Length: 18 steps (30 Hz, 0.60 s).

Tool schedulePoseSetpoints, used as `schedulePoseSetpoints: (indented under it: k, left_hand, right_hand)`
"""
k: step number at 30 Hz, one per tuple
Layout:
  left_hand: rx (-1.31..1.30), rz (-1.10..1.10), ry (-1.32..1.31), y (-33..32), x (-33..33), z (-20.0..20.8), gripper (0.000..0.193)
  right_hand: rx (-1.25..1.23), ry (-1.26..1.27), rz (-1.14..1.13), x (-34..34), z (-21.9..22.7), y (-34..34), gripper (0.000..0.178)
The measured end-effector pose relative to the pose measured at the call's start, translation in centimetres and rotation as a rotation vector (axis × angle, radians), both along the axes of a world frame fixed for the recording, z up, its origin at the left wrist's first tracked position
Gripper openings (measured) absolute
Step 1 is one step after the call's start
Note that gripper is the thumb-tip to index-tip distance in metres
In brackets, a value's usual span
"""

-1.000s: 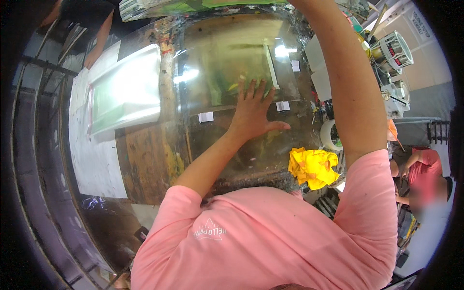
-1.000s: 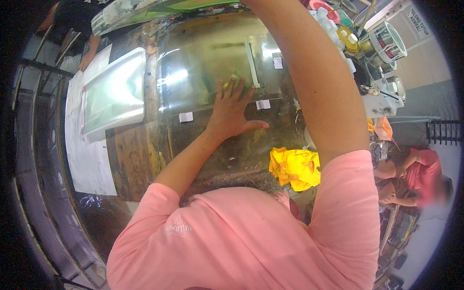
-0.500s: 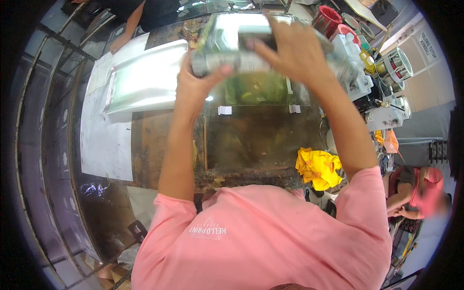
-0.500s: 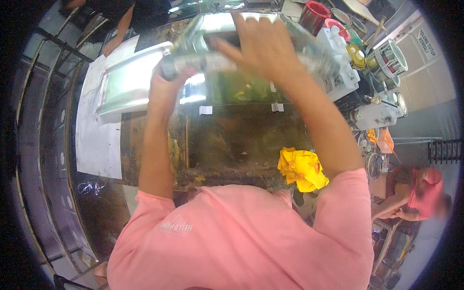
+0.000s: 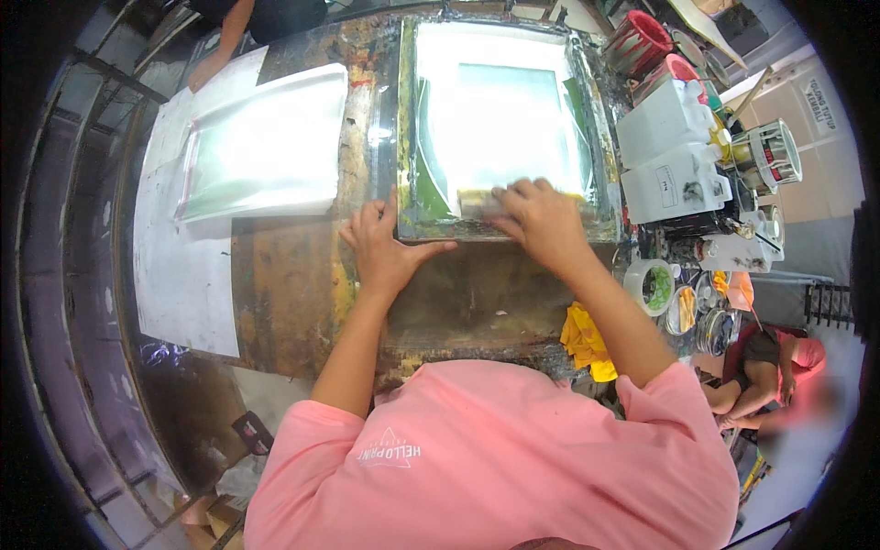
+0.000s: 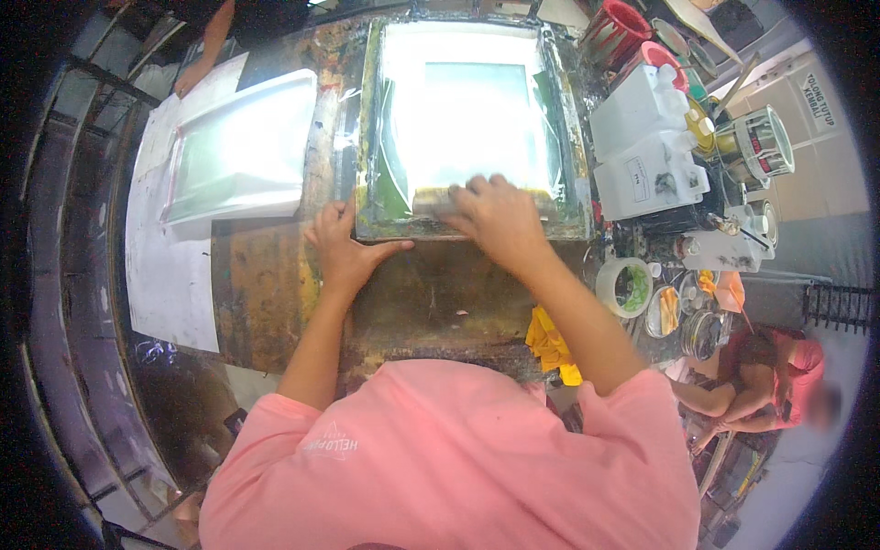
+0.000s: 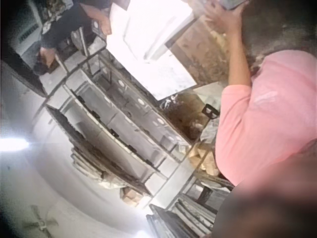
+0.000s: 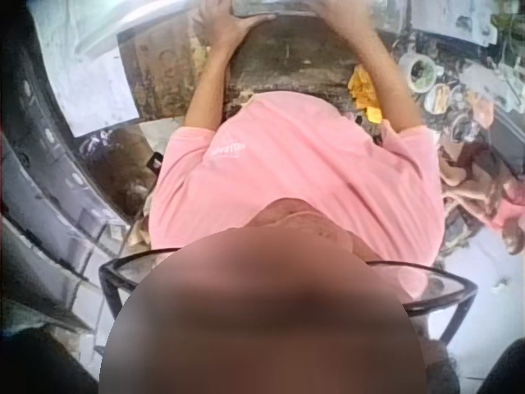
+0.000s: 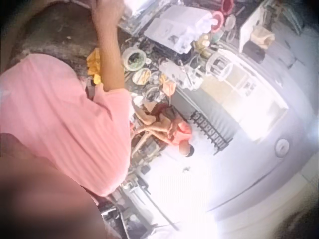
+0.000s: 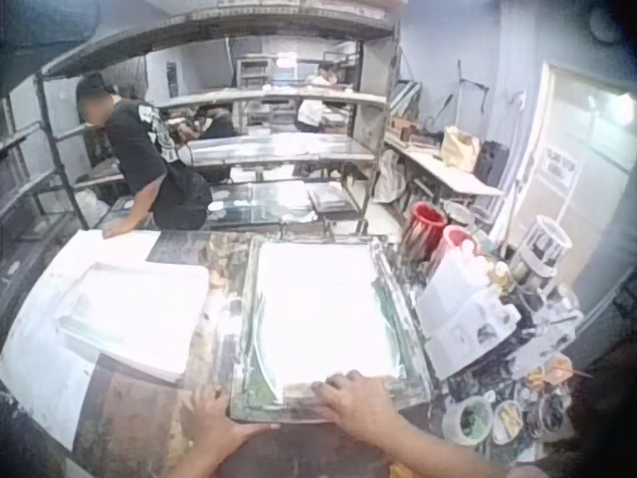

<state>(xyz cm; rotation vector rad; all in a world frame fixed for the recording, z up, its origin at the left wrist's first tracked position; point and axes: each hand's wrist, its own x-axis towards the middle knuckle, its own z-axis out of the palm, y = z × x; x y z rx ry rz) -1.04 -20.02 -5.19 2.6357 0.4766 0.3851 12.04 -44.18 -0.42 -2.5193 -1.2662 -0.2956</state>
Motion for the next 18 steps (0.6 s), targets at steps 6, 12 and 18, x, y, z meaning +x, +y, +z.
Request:
schedulePoseSetpoints:
  k: [6,12,18]
  left_hand:
    - [-0.003,-0.043,-0.079,0.3,0.0,0.0,0.124]
    - [0.025,-0.051,-0.186,0.3,0.2,0.7,0.127]
    - [-0.059,-0.078,-0.189,0.4,-0.1,0.3,0.131]
  right_hand:
    - [-0.016,-0.108,-0.058,13.2,-2.0,5.0,0.040]
    - [-0.181,0.106,0.036,24.2,2.4,8.3,0.053]
    - [-0.062,-0.047,-0.002,22.5,-0.9,7.4,0.046]
